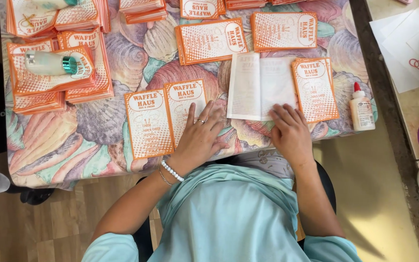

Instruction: Manually assembling paper bags by applying liquid glue to the edges and folding them.

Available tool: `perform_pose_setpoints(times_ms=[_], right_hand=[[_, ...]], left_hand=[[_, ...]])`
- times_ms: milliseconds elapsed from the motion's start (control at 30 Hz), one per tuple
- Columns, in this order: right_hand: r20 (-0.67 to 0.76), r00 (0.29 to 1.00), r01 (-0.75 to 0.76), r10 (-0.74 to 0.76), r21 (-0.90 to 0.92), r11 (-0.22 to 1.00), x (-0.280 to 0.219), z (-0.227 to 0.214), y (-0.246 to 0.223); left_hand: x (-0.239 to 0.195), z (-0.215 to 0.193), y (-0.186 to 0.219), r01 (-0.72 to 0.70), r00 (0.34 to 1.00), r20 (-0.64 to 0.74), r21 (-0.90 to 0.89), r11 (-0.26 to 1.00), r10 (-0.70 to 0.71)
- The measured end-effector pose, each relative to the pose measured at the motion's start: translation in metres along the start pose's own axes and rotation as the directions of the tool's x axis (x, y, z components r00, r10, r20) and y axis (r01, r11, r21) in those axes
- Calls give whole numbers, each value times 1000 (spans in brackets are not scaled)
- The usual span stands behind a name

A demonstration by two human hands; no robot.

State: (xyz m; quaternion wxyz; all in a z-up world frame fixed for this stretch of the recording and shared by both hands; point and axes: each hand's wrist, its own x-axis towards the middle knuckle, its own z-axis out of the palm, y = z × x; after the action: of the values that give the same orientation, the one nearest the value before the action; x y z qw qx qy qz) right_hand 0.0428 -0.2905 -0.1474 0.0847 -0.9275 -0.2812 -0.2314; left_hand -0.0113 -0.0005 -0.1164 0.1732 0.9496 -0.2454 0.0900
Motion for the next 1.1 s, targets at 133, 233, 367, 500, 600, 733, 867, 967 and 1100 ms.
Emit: perform_pose_setpoints(times_ms=[133,233,367,500,600,733,867,967,1100], right_hand=[[-14,1000,26,-26,29,999,1,7,11],[-3,999,37,-37,45,998,-1,10,16],[-3,999,48,-48,165,985,2,8,18],[2,998,60,-61,134,989,3,5,22],[25,998,61,-65,128,990,-2,8,24],[6,999,49,-50,137,989,-1,0,26],[-163,975,-124,153,175,977,-26,-10,81],[-251,926,-280,282,46,959,-41,-32,115],[-17,818,-575,575,-3,818,-47,-51,121]], left_hand=[[-3,5,-9,-34,999,-16,-36,999,34],[3,2,-11,-33,998,-62,-42,999,31],[5,7,-22,-150,986,78,0,989,149],[-6,-5,-21,-192,979,74,40,981,189],[-13,-1,-17,-186,981,60,53,981,183],[-14,-2,-12,-176,981,91,63,982,170],[-17,-5,-5,-153,983,100,-8,988,153],[-26,-5,-3,-153,986,65,-9,988,153],[-32,-2,-5,-172,984,60,25,985,171]])
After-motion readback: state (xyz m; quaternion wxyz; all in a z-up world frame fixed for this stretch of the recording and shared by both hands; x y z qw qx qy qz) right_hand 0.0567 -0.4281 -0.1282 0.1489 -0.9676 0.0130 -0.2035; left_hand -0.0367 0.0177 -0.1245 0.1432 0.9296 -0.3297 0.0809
